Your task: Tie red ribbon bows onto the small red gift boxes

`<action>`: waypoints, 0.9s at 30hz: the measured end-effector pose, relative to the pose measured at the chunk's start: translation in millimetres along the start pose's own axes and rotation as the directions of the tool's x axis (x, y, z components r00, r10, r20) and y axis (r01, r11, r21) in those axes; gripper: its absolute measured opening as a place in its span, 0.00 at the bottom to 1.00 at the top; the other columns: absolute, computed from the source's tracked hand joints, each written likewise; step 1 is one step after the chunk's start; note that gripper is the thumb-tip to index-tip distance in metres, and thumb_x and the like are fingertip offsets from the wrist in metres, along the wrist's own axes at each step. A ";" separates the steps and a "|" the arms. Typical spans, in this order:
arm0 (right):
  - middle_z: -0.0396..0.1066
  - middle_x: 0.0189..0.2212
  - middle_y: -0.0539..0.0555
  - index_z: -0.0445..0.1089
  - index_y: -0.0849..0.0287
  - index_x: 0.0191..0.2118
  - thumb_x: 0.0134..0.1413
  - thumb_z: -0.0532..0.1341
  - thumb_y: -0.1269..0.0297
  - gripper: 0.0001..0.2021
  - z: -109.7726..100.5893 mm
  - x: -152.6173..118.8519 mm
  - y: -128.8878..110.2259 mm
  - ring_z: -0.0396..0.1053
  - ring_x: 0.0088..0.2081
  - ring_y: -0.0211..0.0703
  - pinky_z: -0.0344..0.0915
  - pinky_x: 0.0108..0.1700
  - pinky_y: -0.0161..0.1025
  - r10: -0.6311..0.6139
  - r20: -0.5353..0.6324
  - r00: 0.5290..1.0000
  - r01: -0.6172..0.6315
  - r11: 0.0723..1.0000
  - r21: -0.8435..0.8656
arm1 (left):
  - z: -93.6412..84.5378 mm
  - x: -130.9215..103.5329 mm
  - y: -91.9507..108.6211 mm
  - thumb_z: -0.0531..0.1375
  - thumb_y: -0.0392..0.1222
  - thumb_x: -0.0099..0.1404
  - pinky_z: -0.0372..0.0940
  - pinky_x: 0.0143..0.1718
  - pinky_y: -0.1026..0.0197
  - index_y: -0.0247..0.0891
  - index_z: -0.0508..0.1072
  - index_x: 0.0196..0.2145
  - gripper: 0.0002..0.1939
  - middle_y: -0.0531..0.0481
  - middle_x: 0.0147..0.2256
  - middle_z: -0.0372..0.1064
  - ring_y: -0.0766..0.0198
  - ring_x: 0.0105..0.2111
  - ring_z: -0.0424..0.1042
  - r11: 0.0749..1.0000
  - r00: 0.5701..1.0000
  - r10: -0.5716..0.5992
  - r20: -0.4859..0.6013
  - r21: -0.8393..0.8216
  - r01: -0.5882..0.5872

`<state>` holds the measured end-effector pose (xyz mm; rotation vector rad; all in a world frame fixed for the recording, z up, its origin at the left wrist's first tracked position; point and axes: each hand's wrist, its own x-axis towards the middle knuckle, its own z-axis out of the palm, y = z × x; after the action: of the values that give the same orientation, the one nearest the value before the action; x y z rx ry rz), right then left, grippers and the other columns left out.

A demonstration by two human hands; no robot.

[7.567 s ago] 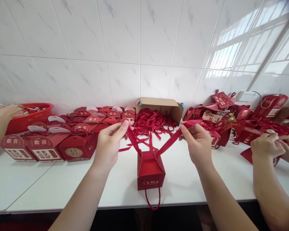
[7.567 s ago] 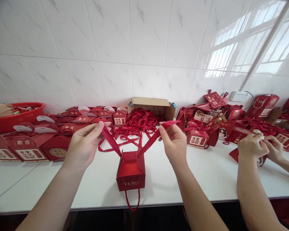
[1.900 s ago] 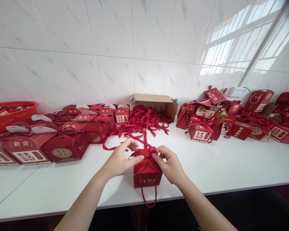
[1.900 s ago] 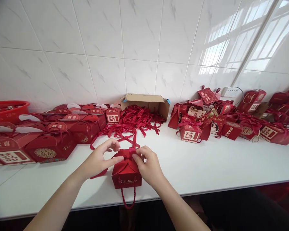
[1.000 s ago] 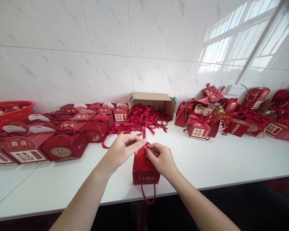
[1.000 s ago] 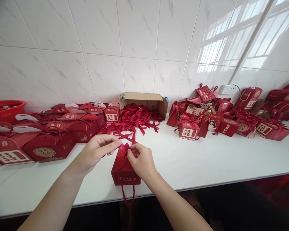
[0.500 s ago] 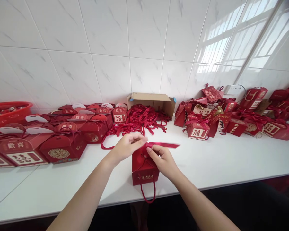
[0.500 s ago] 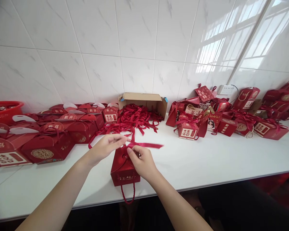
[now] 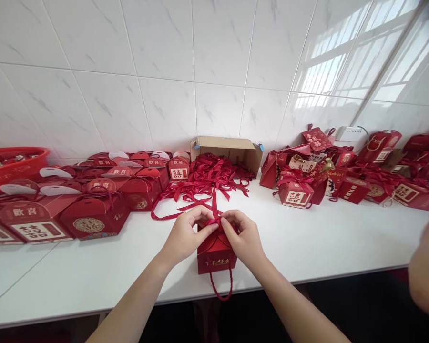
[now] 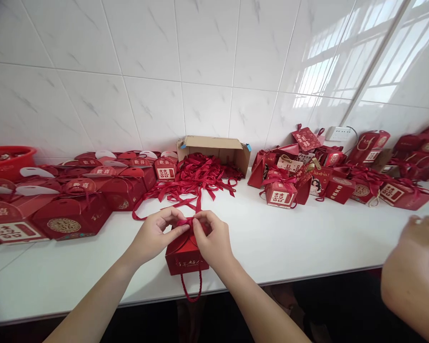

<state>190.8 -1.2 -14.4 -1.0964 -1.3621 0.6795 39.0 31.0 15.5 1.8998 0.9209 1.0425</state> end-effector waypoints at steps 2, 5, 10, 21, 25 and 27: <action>0.72 0.31 0.54 0.72 0.59 0.35 0.55 0.59 0.62 0.07 -1.5 -1.0 -2.5 0.69 0.31 0.40 0.64 0.33 0.36 -0.064 0.011 0.998 0.065 0.993 -0.095 | 1.9 -0.3 -4.0 0.61 0.37 0.58 0.65 0.36 0.63 0.37 0.69 0.29 0.03 0.52 0.30 0.69 0.66 0.32 0.69 1.000 0.998 0.019 -0.058 0.004 -0.019; 0.70 0.33 0.56 0.75 0.59 0.34 0.53 0.61 0.63 0.07 -3.5 -1.6 -1.8 0.69 0.34 0.42 0.66 0.33 0.37 -0.116 0.019 0.993 0.117 0.978 -0.172 | 4.1 -1.1 -8.9 0.60 0.35 0.57 0.66 0.36 0.63 0.37 0.70 0.28 0.00 0.52 0.29 0.70 0.65 0.31 0.70 1.000 0.991 0.020 -0.130 -0.005 -0.021; 0.68 0.45 0.58 0.76 0.57 0.29 0.52 0.62 0.64 0.06 -6.5 0.6 3.4 0.66 0.49 0.50 0.63 0.52 0.48 0.004 0.040 0.999 0.001 0.990 -0.141 | 5.2 -3.2 -11.2 0.60 0.37 0.57 0.67 0.38 0.63 0.37 0.72 0.29 0.02 0.50 0.30 0.72 0.64 0.33 0.72 0.999 0.989 0.005 -0.145 -0.045 -0.012; 0.64 0.55 0.56 0.76 0.58 0.30 0.55 0.59 0.62 0.10 -1.7 3.2 6.2 0.58 0.58 0.53 0.52 0.61 0.52 0.148 0.167 0.975 -0.164 0.983 0.086 | 12.4 1.3 -21.7 0.61 0.41 0.59 0.66 0.41 0.58 0.38 0.68 0.36 0.08 0.49 0.35 0.71 0.62 0.37 0.71 0.996 0.964 0.081 -0.255 -0.011 -0.087; 0.66 0.52 0.56 0.76 0.57 0.31 0.54 0.59 0.60 0.10 -1.6 -0.2 5.7 0.61 0.56 0.54 0.54 0.59 0.53 0.183 0.107 0.977 -0.194 0.976 0.102 | 4.4 -8.2 -14.8 0.61 0.44 0.59 0.64 0.42 0.57 0.39 0.74 0.33 0.06 0.49 0.35 0.73 0.60 0.38 0.70 0.963 0.984 0.134 -0.121 0.249 -0.101; 0.66 0.52 0.56 0.77 0.56 0.32 0.54 0.60 0.60 0.09 -3.8 -1.4 2.5 0.61 0.56 0.53 0.55 0.59 0.52 0.187 0.102 0.977 -0.196 0.977 0.084 | 1.5 -9.5 -11.9 0.62 0.44 0.58 0.65 0.43 0.57 0.40 0.76 0.32 0.06 0.49 0.35 0.74 0.60 0.38 0.72 0.963 0.989 0.125 -0.078 0.251 -0.102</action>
<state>194.8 -2.3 -16.8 -1.1419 -1.3001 0.9369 33.8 27.8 1.5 2.1453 1.0452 1.1361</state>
